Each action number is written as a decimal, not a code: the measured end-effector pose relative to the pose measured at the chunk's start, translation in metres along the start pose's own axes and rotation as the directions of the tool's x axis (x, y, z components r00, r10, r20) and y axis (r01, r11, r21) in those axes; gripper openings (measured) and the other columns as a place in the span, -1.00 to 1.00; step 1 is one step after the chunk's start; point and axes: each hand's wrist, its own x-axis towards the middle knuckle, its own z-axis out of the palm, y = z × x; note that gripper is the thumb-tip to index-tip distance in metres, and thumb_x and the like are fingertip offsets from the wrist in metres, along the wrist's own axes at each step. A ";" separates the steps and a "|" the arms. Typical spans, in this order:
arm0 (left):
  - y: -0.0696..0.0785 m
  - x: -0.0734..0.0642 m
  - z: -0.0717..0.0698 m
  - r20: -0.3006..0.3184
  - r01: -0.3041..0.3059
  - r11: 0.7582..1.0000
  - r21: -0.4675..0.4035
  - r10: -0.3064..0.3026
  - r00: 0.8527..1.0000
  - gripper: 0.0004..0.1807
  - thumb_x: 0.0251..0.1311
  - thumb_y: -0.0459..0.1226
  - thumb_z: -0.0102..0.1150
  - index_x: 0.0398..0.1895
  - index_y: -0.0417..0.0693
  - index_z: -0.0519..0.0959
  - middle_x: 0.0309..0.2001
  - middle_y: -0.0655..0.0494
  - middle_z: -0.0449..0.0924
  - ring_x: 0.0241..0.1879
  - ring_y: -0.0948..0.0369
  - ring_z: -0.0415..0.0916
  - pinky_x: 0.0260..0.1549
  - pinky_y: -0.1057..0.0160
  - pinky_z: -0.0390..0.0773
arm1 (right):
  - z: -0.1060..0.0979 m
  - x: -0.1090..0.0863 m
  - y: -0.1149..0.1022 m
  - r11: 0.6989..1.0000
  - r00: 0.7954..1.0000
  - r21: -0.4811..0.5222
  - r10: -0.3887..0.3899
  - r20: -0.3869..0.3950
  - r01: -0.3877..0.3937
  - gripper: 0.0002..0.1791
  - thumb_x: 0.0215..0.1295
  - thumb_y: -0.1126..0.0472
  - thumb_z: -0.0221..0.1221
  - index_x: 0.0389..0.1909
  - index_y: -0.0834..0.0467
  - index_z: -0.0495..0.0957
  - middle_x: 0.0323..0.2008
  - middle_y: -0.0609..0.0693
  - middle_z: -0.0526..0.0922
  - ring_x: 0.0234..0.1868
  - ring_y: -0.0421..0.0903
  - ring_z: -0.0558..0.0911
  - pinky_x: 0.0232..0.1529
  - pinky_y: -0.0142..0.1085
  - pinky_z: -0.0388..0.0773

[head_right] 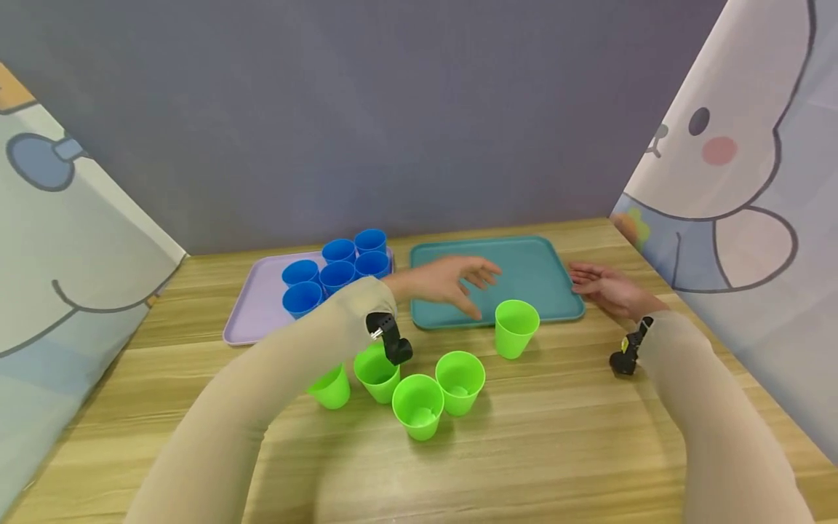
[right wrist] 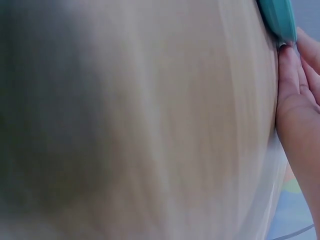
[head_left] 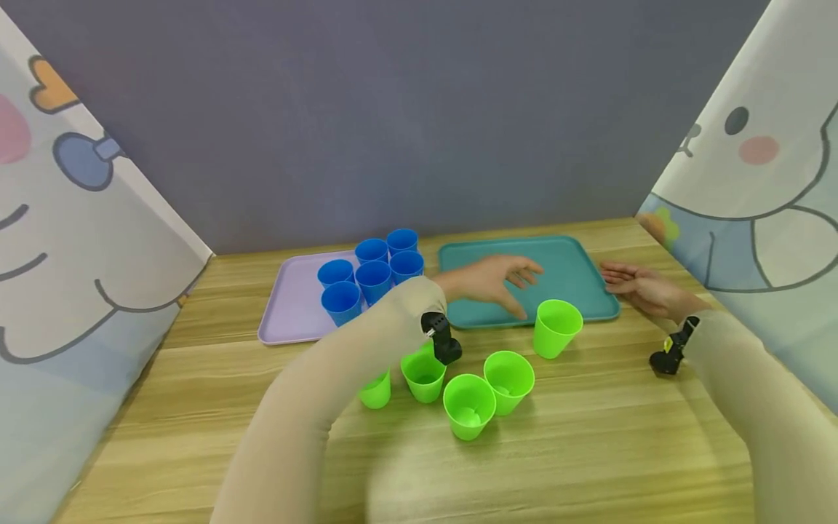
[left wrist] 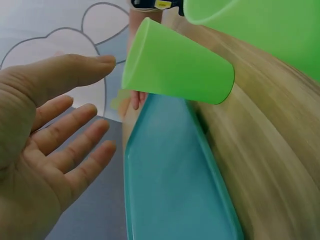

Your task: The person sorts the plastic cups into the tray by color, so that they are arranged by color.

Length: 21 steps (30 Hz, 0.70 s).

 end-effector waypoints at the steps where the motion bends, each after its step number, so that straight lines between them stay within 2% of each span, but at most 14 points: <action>1: 0.000 0.002 0.002 0.013 -0.001 1.000 0.000 0.001 1.000 -0.14 0.16 -0.40 0.40 0.50 -0.15 0.18 0.39 -0.12 0.33 0.33 0.03 0.33 0.08 0.37 0.46 | 0.000 0.000 0.000 1.000 1.000 0.004 0.002 0.005 -0.002 -0.44 0.41 0.64 -0.14 0.06 -0.02 0.56 0.03 -0.19 0.63 0.04 -0.31 0.58 0.00 -0.43 0.55; 4: 0.002 0.009 0.008 0.039 0.008 1.000 0.007 -0.008 0.999 -0.13 0.14 -0.39 0.42 0.50 -0.12 0.19 0.40 -0.09 0.32 0.33 0.05 0.33 0.05 0.37 0.47 | 0.001 0.000 -0.001 1.000 1.000 0.011 0.009 0.015 -0.009 -0.44 0.41 0.65 -0.13 0.07 -0.02 0.55 0.04 -0.19 0.63 0.05 -0.31 0.58 0.02 -0.42 0.55; 9: 0.003 0.020 0.015 0.026 0.006 1.000 0.022 -0.007 1.000 -0.17 0.14 -0.34 0.43 0.48 -0.05 0.26 0.36 0.00 0.38 0.28 0.14 0.39 0.01 0.41 0.48 | 0.000 0.000 -0.002 0.999 1.000 -0.020 0.027 -0.014 -0.027 -0.49 0.42 0.62 -0.11 0.09 -0.02 0.47 0.04 -0.22 0.62 0.05 -0.34 0.57 0.02 -0.44 0.55; 16: 0.002 0.031 0.020 0.030 -0.007 1.000 0.023 0.007 1.000 -0.16 0.11 -0.32 0.46 0.46 -0.10 0.28 0.37 -0.03 0.37 0.28 0.14 0.40 -0.01 0.45 0.47 | 0.000 0.003 -0.002 0.997 1.000 0.068 0.023 0.004 -0.023 -0.44 0.40 0.67 -0.16 0.05 0.03 0.57 0.02 -0.13 0.64 0.04 -0.26 0.60 0.01 -0.40 0.57; 21: 0.001 0.037 0.025 0.053 -0.001 0.998 0.059 -0.002 0.999 -0.17 0.10 -0.29 0.47 0.45 -0.14 0.32 0.39 0.01 0.36 0.29 0.10 0.38 0.00 0.46 0.44 | -0.002 0.002 -0.001 0.995 1.000 0.096 0.011 0.020 -0.013 -0.42 0.39 0.69 -0.18 0.06 0.07 0.59 0.02 -0.09 0.65 0.04 -0.23 0.61 0.01 -0.38 0.58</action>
